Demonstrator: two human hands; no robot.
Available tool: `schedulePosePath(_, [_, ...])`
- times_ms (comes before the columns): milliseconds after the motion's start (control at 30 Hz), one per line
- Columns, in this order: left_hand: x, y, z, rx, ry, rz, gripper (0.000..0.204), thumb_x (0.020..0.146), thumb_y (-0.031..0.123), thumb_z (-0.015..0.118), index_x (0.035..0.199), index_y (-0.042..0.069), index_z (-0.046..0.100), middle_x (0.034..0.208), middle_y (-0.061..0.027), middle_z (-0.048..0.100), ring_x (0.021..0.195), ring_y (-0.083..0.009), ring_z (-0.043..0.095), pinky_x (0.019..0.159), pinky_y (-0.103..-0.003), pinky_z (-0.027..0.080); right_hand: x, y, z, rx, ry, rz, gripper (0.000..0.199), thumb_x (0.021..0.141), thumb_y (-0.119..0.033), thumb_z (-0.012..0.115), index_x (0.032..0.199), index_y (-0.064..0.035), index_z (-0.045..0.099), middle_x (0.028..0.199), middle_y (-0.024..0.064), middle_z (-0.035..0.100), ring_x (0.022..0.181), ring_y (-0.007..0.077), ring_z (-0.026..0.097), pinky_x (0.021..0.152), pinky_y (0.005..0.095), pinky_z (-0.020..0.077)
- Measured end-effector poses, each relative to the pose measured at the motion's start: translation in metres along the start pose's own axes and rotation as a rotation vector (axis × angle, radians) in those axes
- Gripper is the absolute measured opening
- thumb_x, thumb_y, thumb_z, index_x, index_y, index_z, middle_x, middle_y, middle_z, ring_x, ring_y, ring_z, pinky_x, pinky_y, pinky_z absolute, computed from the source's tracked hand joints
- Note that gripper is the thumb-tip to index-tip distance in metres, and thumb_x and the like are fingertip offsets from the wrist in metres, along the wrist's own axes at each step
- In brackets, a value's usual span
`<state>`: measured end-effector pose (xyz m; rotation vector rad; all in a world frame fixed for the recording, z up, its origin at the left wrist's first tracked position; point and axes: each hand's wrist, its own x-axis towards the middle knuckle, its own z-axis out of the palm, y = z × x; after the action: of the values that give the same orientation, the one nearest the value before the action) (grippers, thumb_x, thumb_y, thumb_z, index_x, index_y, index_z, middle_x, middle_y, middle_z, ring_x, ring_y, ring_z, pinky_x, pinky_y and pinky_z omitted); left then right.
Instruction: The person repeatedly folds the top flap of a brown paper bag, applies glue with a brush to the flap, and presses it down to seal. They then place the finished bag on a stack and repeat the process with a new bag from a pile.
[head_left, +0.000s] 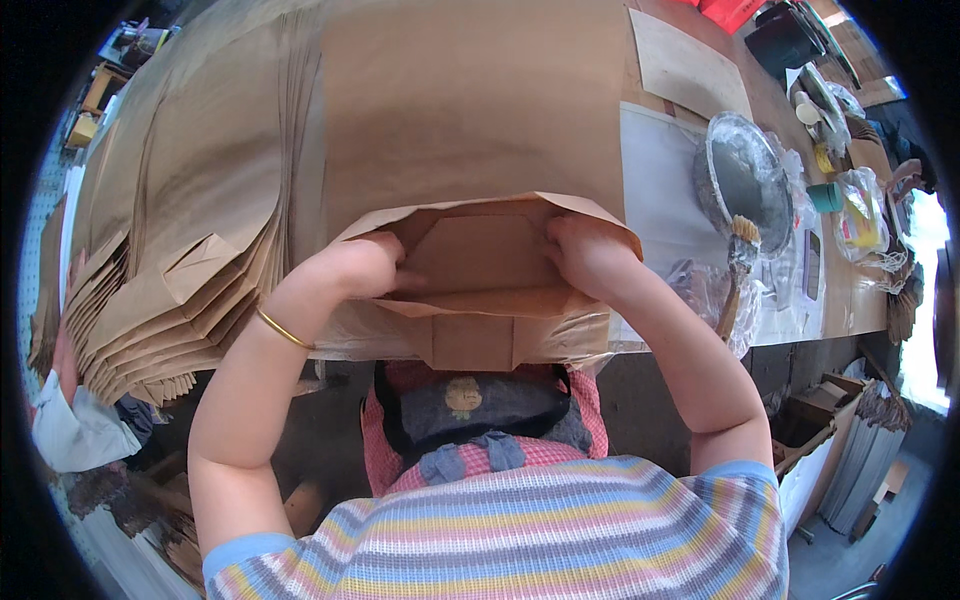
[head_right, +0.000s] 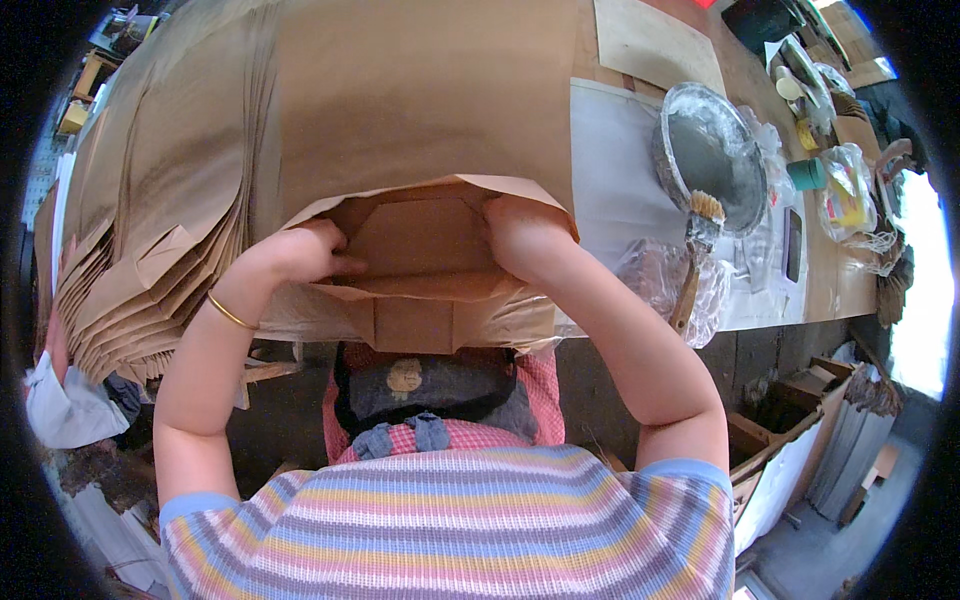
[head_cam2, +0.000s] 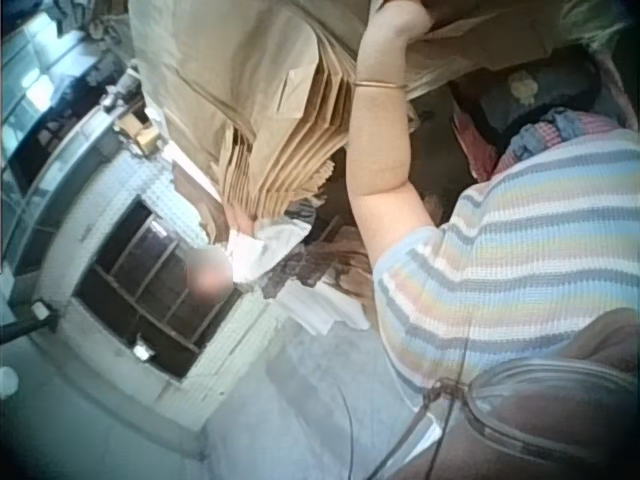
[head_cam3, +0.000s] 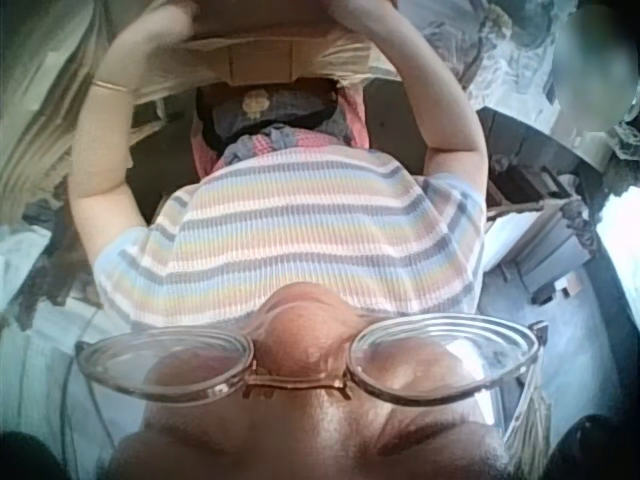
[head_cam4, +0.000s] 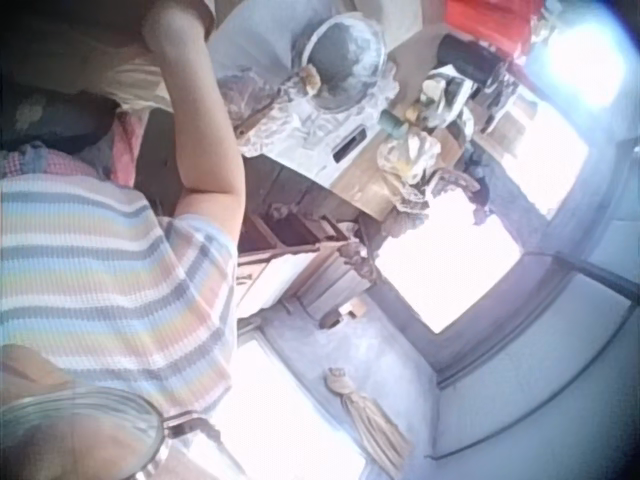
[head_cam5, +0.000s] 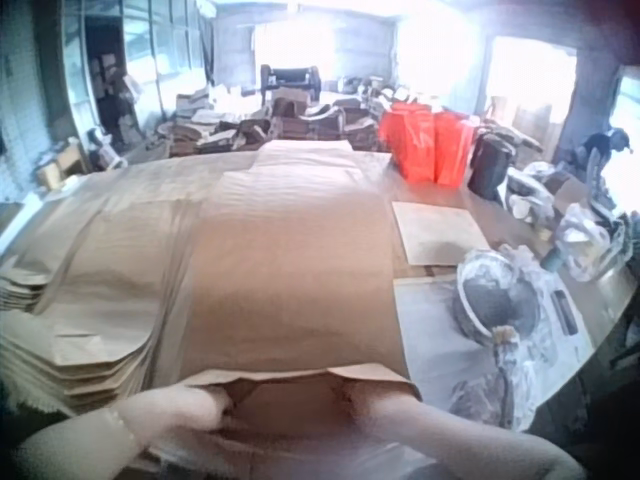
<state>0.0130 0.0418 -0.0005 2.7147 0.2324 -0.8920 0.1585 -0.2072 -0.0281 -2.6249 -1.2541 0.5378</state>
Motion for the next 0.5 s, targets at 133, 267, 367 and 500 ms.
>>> schedulePosePath(133, [-0.008,0.0,0.011,0.008,0.166,0.097,0.056,0.083,0.053,0.065,0.077,-0.002,0.068,0.083,-0.0239,0.065,0.081,-0.0394,0.063,0.076,-0.045,0.05,-0.02,-0.009,-0.022,-0.01,0.041,-0.09,0.019,0.084,-0.021,0.065,0.094,-0.0044,0.066,0.089,0.0158,0.065,0.083,0.0338,0.064,0.072,0.0443,0.0507])
schedulePosePath(267, [-0.041,0.029,0.017,0.181,0.273,0.099,0.045,0.07,0.042,0.078,0.088,0.002,0.068,0.103,-0.0186,0.064,0.108,-0.0307,0.058,0.087,-0.039,0.05,-0.094,0.002,-0.074,0.158,0.295,-0.385,0.015,0.081,-0.014,0.067,0.094,-0.0066,0.067,0.081,0.0099,0.062,0.075,0.0284,0.063,0.064,0.0395,0.0505])
schedulePosePath(367, [-0.052,0.044,0.027,0.173,0.448,0.147,0.06,0.055,0.023,0.086,0.107,0.002,0.063,0.127,-0.0223,0.048,0.122,-0.0377,0.046,0.096,-0.042,0.044,-0.154,0.056,-0.086,-0.341,0.416,0.013,0.035,0.072,-0.005,0.065,0.107,-0.011,0.066,0.074,0.0059,0.053,0.069,0.0254,0.057,0.059,0.0379,0.0478])
schedulePosePath(500, [-0.046,0.052,0.024,0.128,0.707,0.228,0.084,0.049,0.017,0.09,0.124,0.003,0.053,0.149,-0.0237,0.024,0.135,-0.042,0.032,0.106,-0.046,0.038,-0.201,0.108,-0.077,-0.48,0.296,0.003,0.047,0.071,-0.004,0.065,0.117,-0.0118,0.062,0.077,0.0059,0.053,0.075,0.0251,0.058,0.063,0.0379,0.0484])
